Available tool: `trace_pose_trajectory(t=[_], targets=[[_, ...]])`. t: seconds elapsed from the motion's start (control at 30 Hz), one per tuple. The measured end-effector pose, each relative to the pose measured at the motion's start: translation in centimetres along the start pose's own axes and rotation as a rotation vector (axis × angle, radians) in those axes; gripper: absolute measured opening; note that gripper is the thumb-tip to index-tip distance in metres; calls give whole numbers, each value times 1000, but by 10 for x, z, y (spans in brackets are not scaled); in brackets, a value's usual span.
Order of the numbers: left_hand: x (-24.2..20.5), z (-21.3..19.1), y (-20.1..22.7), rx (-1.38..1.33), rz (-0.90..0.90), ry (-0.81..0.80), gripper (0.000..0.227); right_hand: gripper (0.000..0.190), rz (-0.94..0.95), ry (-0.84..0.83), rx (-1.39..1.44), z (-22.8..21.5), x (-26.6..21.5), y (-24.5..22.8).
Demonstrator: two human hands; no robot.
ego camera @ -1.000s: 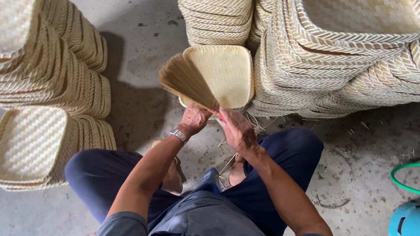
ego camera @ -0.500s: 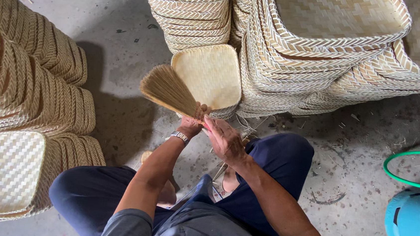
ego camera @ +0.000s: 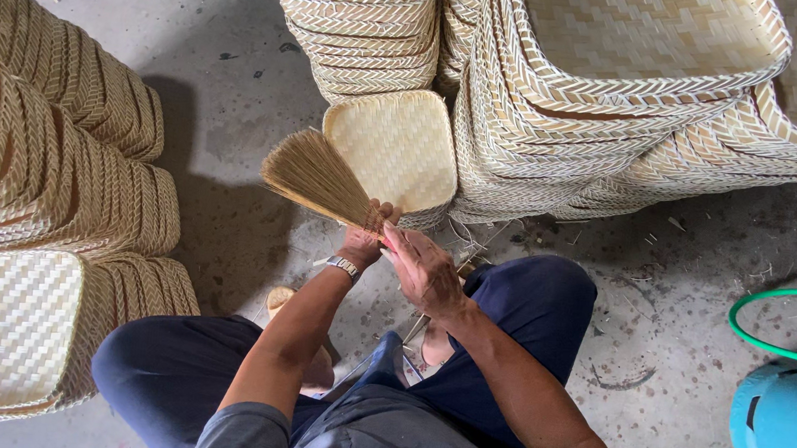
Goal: The person picks up square woven bamboo trays one at a time and brushes off loose material with a small broom.
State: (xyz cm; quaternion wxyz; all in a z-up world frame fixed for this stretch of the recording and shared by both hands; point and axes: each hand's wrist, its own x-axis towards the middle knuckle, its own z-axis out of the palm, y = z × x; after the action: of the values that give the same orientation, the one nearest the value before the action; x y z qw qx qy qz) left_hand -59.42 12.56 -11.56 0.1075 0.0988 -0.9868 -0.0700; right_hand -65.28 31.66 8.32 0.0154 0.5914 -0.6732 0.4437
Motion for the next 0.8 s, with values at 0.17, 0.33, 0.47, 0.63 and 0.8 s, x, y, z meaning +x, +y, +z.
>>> trace_pose_trajectory(t=[0.17,0.33,0.47,0.63,0.8], targets=[[0,4,-2,10,12,22,47,53,-1,3,-9,1,-1,1],[-2,-20,8,-41,-56,7,50,55,-14,12,-15,7,-4,7],[-18,-86,16,25,-24,297,35,51,10,18,-42,7,-2,12],[-85,-213,-21,-164,-249,585,31,48,23,23,-85,5,-3,9],[-228,-288,-104,67,-730,756,31,43,77,-30,-120,12,-7,0]])
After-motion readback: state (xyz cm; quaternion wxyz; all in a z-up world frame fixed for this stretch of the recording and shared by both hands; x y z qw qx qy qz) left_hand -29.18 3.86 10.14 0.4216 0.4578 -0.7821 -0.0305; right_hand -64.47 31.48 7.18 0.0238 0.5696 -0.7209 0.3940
